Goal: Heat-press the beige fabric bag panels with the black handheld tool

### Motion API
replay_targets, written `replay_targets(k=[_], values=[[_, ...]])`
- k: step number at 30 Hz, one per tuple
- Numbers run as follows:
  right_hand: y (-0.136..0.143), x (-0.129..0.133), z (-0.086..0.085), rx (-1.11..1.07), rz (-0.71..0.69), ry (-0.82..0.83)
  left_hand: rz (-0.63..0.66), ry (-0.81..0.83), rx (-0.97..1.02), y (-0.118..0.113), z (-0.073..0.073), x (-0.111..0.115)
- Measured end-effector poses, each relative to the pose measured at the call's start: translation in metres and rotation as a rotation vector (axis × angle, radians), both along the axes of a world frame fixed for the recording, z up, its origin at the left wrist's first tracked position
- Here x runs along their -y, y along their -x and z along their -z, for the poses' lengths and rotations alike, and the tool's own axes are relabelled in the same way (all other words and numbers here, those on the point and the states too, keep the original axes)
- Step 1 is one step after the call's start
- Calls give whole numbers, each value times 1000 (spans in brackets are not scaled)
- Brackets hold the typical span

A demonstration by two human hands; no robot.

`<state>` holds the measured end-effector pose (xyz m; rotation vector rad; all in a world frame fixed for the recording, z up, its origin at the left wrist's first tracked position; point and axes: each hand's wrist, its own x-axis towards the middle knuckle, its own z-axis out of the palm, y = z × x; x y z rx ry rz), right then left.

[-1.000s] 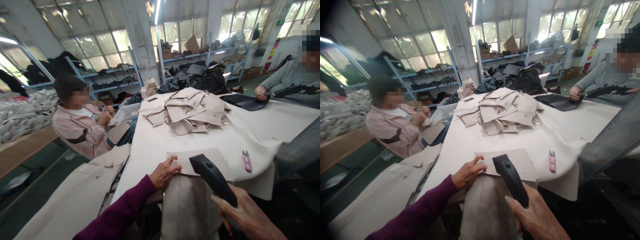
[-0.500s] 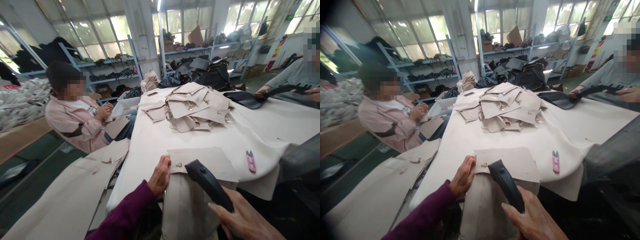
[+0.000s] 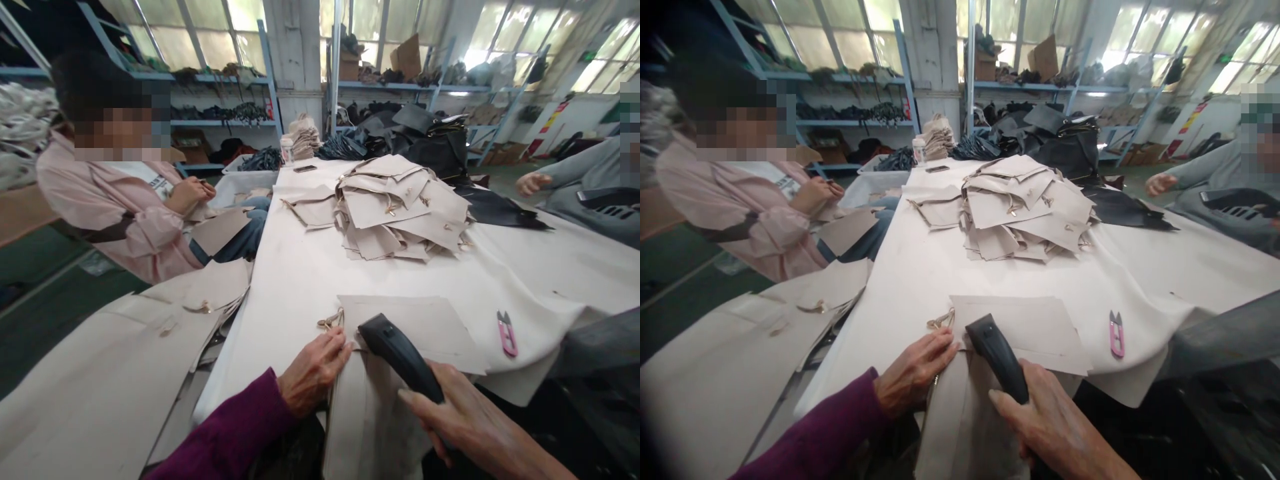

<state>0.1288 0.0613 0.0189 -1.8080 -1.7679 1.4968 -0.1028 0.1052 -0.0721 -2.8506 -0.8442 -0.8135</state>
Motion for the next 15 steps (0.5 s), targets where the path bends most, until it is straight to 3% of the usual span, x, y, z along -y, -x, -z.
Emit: replay_targets(k=[6,11,15], values=[[0,-14,-7,57,25,-81,-8,18,-20,0,1,0],[-10,1,-18,72,-8,10,-8,19,-27,1,0,1],[-8,11,-13,107,-24,47,-9,14,-38,1,0,2]])
